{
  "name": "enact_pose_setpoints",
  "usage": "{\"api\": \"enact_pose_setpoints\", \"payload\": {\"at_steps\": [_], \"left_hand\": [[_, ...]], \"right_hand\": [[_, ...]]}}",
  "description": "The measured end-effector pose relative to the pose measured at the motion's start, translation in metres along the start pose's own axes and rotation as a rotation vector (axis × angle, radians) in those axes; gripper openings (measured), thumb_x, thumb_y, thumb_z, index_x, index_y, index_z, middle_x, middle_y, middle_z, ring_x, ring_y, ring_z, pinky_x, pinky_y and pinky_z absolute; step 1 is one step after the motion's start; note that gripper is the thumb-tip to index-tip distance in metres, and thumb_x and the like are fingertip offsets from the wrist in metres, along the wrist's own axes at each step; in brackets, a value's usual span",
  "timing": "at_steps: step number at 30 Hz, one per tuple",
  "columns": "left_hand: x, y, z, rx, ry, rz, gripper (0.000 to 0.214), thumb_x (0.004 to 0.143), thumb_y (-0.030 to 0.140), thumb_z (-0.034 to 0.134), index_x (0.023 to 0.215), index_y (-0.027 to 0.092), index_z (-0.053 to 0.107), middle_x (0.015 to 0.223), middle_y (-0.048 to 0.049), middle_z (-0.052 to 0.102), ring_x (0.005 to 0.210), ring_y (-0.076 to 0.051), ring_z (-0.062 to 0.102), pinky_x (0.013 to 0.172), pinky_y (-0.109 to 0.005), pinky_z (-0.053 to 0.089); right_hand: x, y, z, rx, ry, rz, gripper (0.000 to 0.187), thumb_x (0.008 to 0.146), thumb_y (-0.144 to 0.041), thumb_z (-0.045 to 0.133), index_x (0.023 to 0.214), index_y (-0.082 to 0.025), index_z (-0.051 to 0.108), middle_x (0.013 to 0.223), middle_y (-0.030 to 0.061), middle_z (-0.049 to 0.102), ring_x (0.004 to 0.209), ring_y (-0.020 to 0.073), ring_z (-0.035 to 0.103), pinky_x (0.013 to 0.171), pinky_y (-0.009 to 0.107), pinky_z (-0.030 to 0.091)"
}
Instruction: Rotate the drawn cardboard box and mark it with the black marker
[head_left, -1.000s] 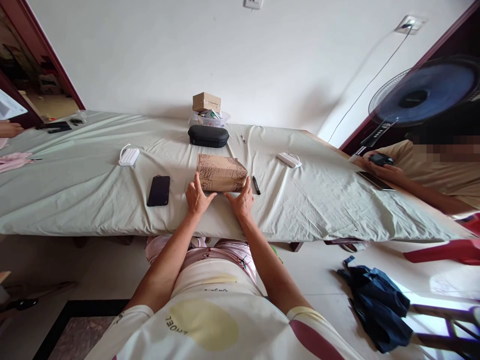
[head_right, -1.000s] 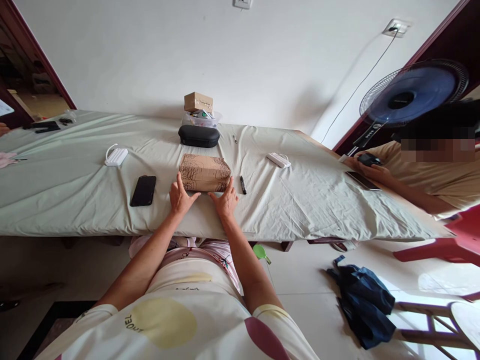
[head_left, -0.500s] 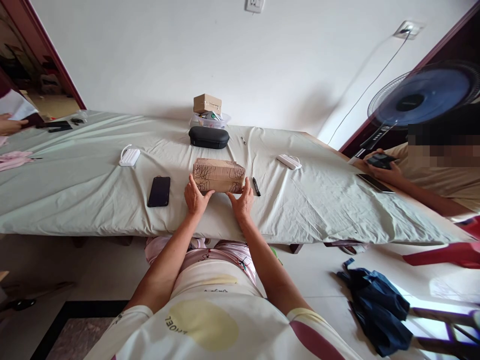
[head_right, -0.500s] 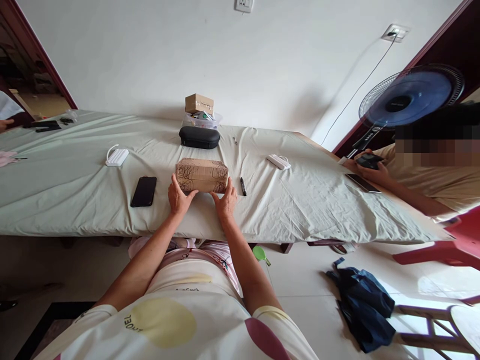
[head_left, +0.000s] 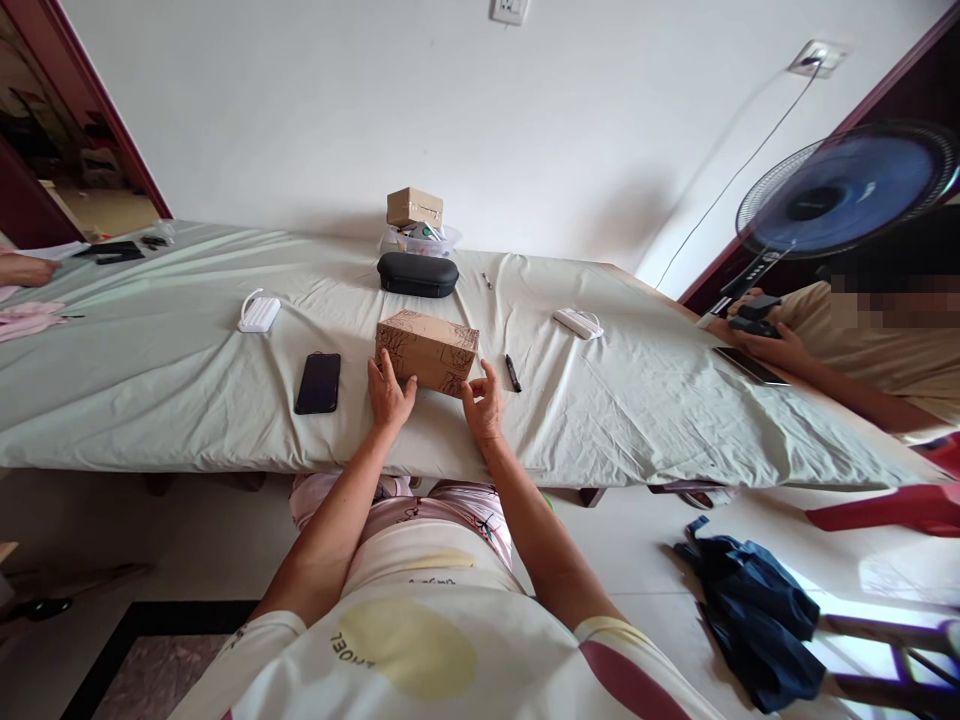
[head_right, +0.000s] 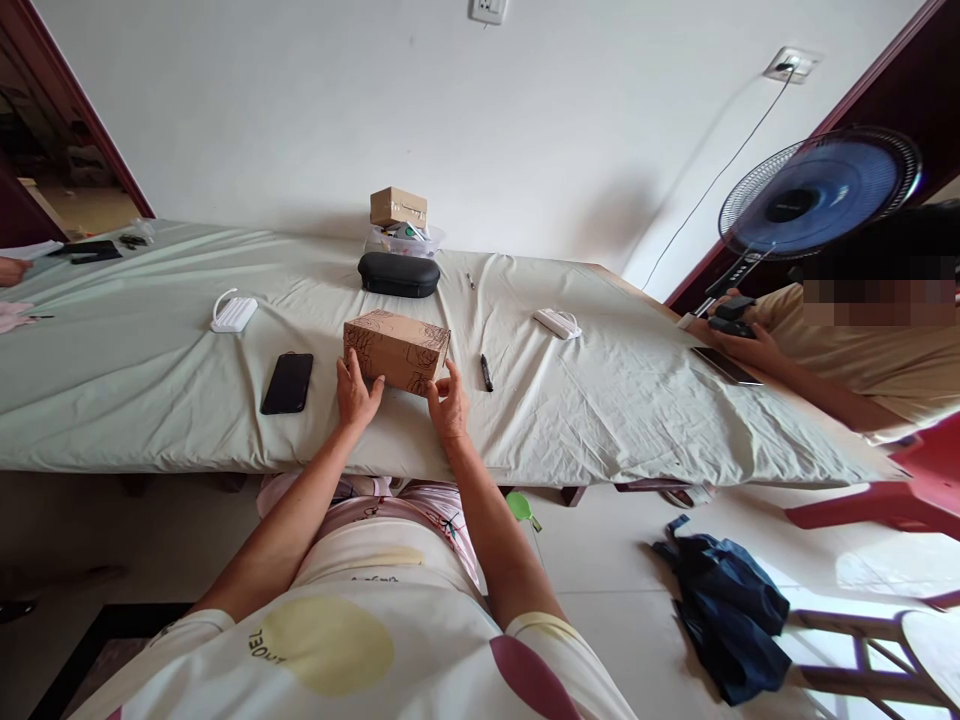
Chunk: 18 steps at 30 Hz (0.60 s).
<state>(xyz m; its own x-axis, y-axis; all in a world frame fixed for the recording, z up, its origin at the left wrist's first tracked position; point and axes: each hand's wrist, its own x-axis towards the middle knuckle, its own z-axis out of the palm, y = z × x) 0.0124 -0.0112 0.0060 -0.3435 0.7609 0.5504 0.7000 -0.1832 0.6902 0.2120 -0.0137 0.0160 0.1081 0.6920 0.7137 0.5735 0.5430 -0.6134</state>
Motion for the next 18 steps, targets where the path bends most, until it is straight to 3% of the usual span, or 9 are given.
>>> {"api": "enact_pose_setpoints", "payload": {"at_steps": [3, 6, 9, 11, 16, 18], "left_hand": [[0.0, 0.0, 0.002, 0.014, 0.007, -0.022, 0.081, 0.094, 0.05, 0.059, 0.157, 0.006, 0.035, 0.164, -0.0339, 0.029, 0.156, -0.046, 0.028, 0.122, -0.065, 0.031], [-0.001, 0.003, 0.0, -0.005, 0.001, 0.006, 0.076, 0.097, 0.058, 0.054, 0.152, 0.007, 0.043, 0.162, -0.0329, 0.036, 0.154, -0.044, 0.033, 0.121, -0.065, 0.034], [-0.002, 0.008, -0.004, -0.051, -0.024, 0.09, 0.08, 0.097, 0.061, 0.053, 0.156, 0.01, 0.037, 0.163, -0.0308, 0.036, 0.154, -0.041, 0.035, 0.121, -0.061, 0.035], [-0.003, 0.011, -0.006, -0.074, -0.044, 0.167, 0.084, 0.096, 0.063, 0.055, 0.16, 0.013, 0.033, 0.167, -0.0294, 0.028, 0.156, -0.041, 0.031, 0.122, -0.059, 0.035], [-0.005, 0.016, -0.006, -0.063, -0.136, 0.328, 0.073, 0.096, 0.062, 0.057, 0.156, 0.02, 0.045, 0.173, -0.022, 0.016, 0.161, -0.04, 0.018, 0.123, -0.056, 0.034], [-0.005, 0.016, -0.005, -0.066, -0.151, 0.347, 0.068, 0.099, 0.058, 0.054, 0.154, 0.02, 0.047, 0.173, -0.0217, 0.015, 0.161, -0.039, 0.018, 0.123, -0.055, 0.034]], "right_hand": [[-0.002, -0.008, 0.0, -0.038, -0.141, -0.036, 0.046, 0.097, -0.037, 0.054, 0.14, -0.021, 0.057, 0.08, -0.0002, 0.072, 0.07, 0.0155, 0.067, 0.076, 0.031, 0.059], [-0.005, -0.015, 0.002, -0.062, -0.315, -0.166, 0.036, 0.1, -0.032, 0.049, 0.129, -0.02, 0.065, 0.083, 0.0024, 0.075, 0.073, 0.0149, 0.07, 0.078, 0.029, 0.059], [-0.006, -0.022, 0.004, -0.096, -0.458, -0.319, 0.034, 0.101, -0.03, 0.046, 0.124, -0.02, 0.07, 0.092, 0.0065, 0.077, 0.081, 0.0167, 0.072, 0.082, 0.03, 0.06], [-0.005, -0.024, 0.003, -0.126, -0.45, -0.353, 0.036, 0.103, -0.03, 0.043, 0.122, -0.021, 0.072, 0.098, 0.0089, 0.077, 0.088, 0.0188, 0.072, 0.086, 0.033, 0.06], [-0.002, -0.027, -0.006, -0.181, -0.175, -0.331, 0.042, 0.104, -0.034, 0.042, 0.135, -0.019, 0.066, 0.13, 0.0153, 0.069, 0.124, 0.0262, 0.064, 0.108, 0.048, 0.052], [-0.001, -0.03, -0.007, -0.217, -0.194, -0.364, 0.044, 0.102, -0.035, 0.046, 0.14, -0.021, 0.063, 0.139, 0.0141, 0.066, 0.135, 0.028, 0.057, 0.115, 0.051, 0.047]]}}
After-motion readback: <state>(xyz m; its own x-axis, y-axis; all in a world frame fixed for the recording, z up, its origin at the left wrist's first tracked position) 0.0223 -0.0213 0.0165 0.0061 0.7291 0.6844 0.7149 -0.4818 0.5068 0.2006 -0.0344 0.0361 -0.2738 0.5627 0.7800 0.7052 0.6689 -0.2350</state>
